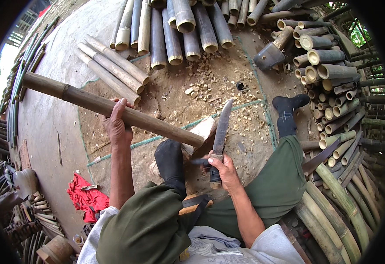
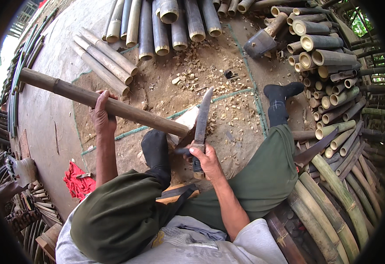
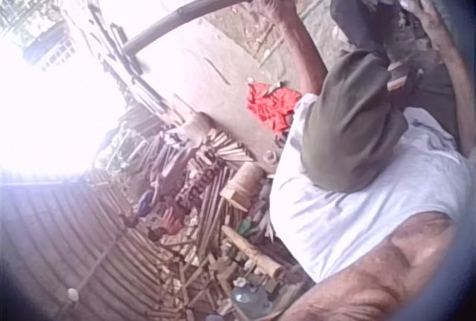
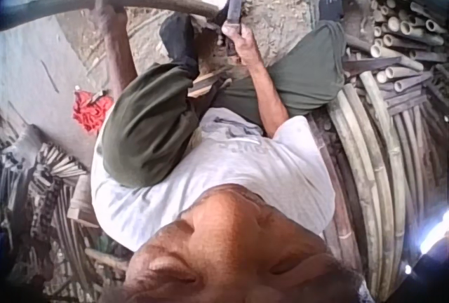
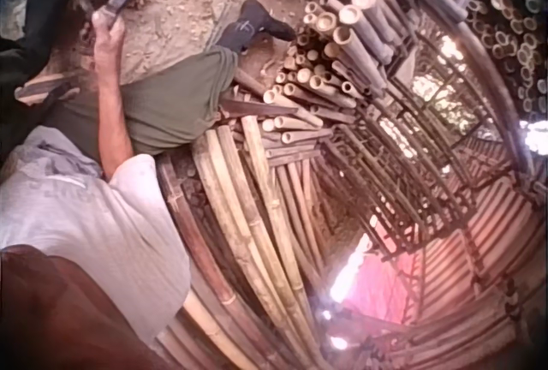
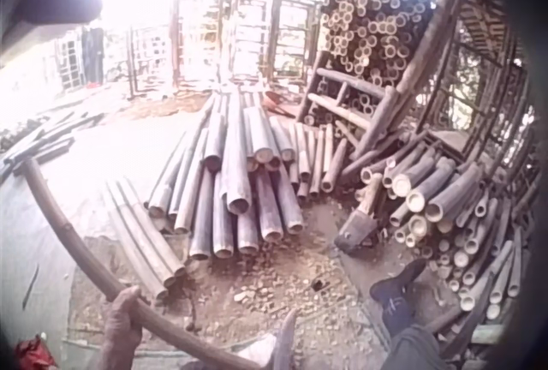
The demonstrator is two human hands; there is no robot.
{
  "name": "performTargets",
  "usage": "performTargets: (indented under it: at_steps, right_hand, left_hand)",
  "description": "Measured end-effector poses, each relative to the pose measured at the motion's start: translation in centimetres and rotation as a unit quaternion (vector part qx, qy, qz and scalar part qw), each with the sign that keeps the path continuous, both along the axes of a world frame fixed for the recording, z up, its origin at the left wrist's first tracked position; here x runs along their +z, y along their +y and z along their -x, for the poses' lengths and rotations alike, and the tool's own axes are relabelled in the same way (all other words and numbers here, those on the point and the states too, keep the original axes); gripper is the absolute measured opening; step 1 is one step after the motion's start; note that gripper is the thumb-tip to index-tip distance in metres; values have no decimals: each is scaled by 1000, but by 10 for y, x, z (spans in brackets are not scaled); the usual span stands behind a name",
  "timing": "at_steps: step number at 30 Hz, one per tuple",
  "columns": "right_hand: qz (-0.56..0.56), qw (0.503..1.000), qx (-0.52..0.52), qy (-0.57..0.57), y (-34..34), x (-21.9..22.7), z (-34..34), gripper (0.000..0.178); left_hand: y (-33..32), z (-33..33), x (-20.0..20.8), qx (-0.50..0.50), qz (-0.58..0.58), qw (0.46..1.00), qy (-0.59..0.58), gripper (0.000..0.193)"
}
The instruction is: The person sits on the ground and uses a knife to cut a long bamboo pole into shorter sections. They hold the pole with one hand and saw through it with the other, creating a pile of cut bamboo pieces.
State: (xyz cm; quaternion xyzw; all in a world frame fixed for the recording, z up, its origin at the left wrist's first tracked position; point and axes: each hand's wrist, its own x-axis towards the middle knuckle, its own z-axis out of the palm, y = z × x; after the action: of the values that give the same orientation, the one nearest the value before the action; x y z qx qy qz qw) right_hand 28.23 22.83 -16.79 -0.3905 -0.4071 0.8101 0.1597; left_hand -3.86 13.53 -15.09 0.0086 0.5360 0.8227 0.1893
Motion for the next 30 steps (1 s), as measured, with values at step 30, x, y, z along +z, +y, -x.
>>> performTargets:
  at_steps: [30]
  right_hand:
    - [-465, 856, 77, -211, -16, 20, 16, 34]
  left_hand:
    - [3, -10, 19, 91, 27, 995, 10, 33]
